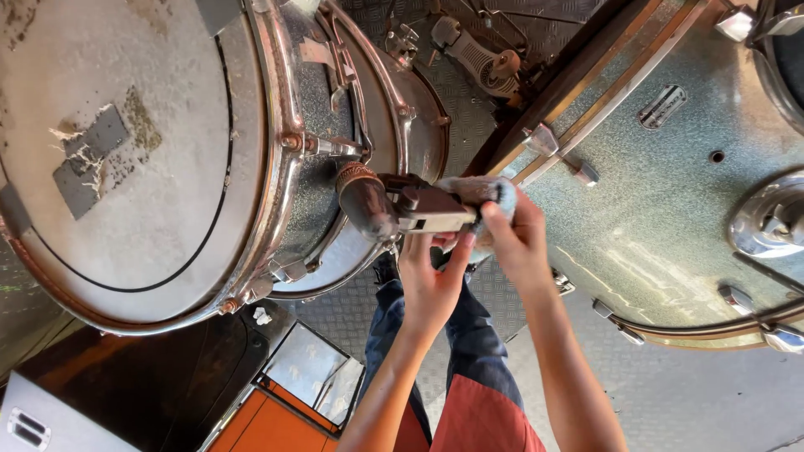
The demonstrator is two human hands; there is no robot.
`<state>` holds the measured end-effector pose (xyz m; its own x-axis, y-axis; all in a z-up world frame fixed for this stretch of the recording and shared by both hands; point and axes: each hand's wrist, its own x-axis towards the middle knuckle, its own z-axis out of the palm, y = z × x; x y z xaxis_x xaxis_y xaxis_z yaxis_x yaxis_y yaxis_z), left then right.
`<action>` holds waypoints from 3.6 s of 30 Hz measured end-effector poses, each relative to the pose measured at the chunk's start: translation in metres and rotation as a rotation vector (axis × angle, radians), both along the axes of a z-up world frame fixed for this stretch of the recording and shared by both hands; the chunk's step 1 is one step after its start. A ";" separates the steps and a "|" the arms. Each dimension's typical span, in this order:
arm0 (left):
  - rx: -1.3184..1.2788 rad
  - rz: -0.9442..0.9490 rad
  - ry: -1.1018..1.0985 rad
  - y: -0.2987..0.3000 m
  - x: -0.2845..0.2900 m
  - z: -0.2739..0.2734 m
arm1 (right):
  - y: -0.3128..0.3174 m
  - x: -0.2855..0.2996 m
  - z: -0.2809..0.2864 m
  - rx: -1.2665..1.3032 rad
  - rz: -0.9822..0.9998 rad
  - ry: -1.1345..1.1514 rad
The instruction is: Cleaning and wiping down microphones and drum kit components on a stage.
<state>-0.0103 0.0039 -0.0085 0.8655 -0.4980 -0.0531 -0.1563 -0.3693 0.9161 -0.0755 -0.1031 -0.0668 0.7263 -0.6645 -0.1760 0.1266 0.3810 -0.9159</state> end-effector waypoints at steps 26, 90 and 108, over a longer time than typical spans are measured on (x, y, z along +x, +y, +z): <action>0.138 0.017 0.311 -0.011 -0.025 0.004 | 0.030 -0.043 -0.047 0.071 0.003 0.291; -0.635 0.316 0.606 -0.008 0.032 0.079 | -0.077 0.063 0.193 -0.666 0.643 0.372; -0.781 0.498 0.718 -0.033 0.017 0.083 | -0.048 0.083 0.155 -0.841 0.661 0.220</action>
